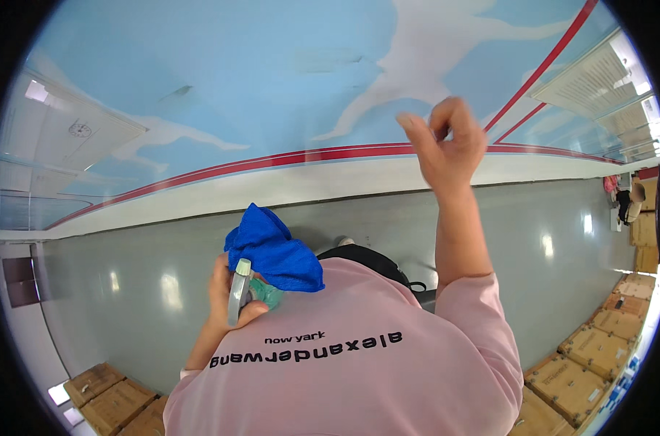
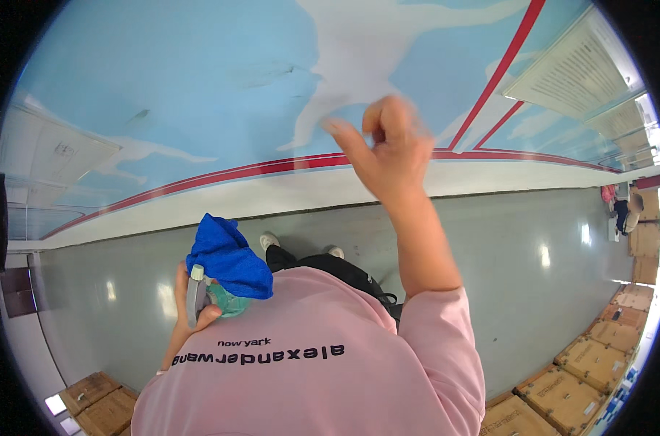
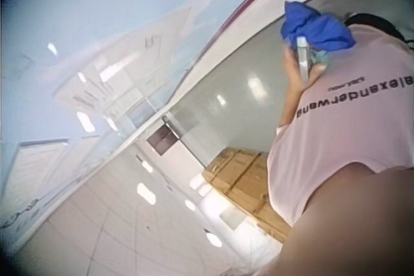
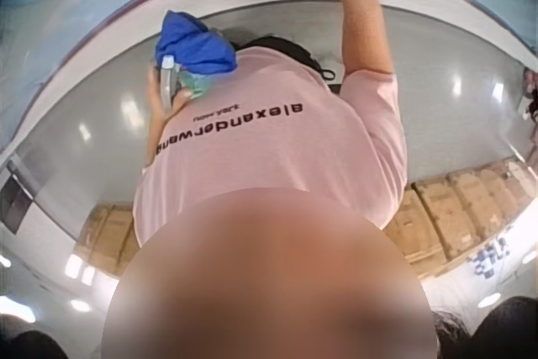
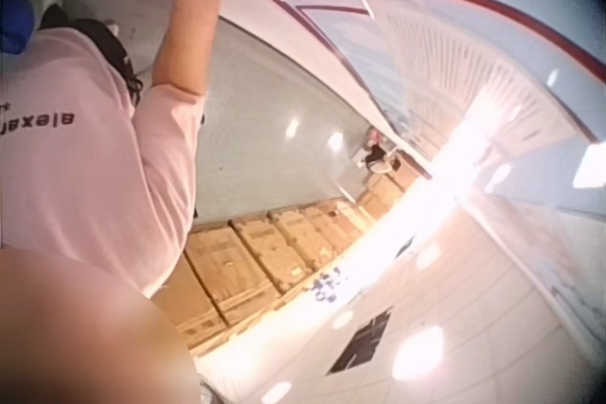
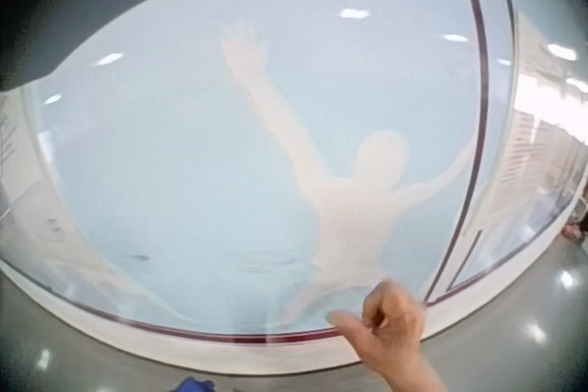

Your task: Using a spray bottle and blue cloth to clean a large illustrated wall panel.

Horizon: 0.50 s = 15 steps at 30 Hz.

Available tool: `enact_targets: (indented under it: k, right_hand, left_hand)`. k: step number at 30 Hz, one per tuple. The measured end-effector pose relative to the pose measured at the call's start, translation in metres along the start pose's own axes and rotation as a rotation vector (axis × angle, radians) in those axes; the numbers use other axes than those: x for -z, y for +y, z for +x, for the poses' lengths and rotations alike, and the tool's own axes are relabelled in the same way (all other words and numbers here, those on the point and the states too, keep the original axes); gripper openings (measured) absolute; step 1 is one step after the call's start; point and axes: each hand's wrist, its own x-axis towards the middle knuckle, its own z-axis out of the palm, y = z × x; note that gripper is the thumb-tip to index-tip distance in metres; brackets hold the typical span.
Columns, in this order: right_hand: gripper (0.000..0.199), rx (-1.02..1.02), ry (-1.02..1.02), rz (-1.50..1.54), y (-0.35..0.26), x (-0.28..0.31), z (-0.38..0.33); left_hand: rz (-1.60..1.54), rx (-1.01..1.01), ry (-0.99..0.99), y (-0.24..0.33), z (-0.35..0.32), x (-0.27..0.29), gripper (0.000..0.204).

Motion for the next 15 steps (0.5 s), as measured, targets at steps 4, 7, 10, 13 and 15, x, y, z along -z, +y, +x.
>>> enact_targets:
  k: [4,7,10,13,15]
  right_hand:
    - [0.047,0.437,0.288,-0.342,-0.011,-0.024,0.046]
    - [0.063,0.727,0.396,-0.380,-0.014,-0.034,0.059]
    - [0.071,0.561,0.108,-0.573,-0.008,-0.031,0.053]
    - [0.072,0.521,0.074,-0.626,-0.001,-0.027,0.053]
    - [0.071,0.696,0.151,-0.762,0.015,-0.027,0.058]
  left_hand:
    - [0.002,-0.028,0.018,-0.001,0.002,-0.002,0.089]
    - [-0.022,-0.033,0.036,-0.001,0.003,-0.004,0.089]
    - [-0.049,-0.007,0.048,0.003,0.002,-0.005,0.090]
    - [-0.070,0.003,0.066,0.006,0.003,-0.009,0.091]
    - [-0.074,-0.010,0.081,0.006,0.004,-0.006,0.091]
